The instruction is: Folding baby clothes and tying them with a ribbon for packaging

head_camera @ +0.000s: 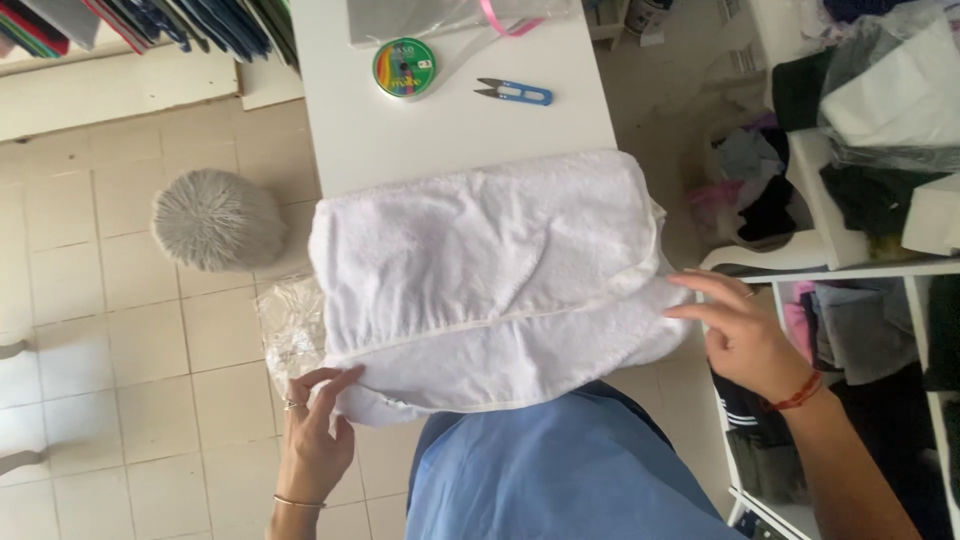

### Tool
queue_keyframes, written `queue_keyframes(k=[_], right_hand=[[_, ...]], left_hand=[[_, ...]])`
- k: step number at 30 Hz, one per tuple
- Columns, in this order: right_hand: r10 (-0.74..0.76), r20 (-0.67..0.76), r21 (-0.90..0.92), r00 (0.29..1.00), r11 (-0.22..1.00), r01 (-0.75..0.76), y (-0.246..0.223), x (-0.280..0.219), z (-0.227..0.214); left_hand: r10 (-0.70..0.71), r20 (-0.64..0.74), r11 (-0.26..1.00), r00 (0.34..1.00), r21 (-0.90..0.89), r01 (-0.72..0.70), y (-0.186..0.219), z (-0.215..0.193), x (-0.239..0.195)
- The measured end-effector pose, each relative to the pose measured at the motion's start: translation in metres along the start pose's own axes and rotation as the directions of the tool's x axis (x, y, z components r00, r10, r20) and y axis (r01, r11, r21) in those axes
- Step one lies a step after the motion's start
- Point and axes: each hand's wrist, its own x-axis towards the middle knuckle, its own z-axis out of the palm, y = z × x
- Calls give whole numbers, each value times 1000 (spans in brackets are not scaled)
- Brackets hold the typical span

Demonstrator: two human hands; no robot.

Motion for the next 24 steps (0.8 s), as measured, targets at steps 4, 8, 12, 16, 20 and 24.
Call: queue_keyframes(k=[4,8,12,16,20,24], right_hand=[[-98,42,-85,994,991,101,2,-6,15],[-63,-20,6,998,998,63,5,-4,9],[-3,74,227,997,974,-14,-9,3,-22],[-11,288,542,958,827,-153,-21,13,-47],[81,343,525,936,809,-263,-2,5,-44],[13,273,634,962,749,-190,1,21,-57]], left_hand=[[20,49,978,999,206,-30,-15,7,-5],[114,52,973,992,196,-122,-18,-5,0],[123,119,988,985,74,-132,-10,-37,4],[59,188,945,980,-327,6,6,-80,7],[7,269,855,963,-502,134,19,-112,17],[62,250,711,966,-691,133,5,-130,29]])
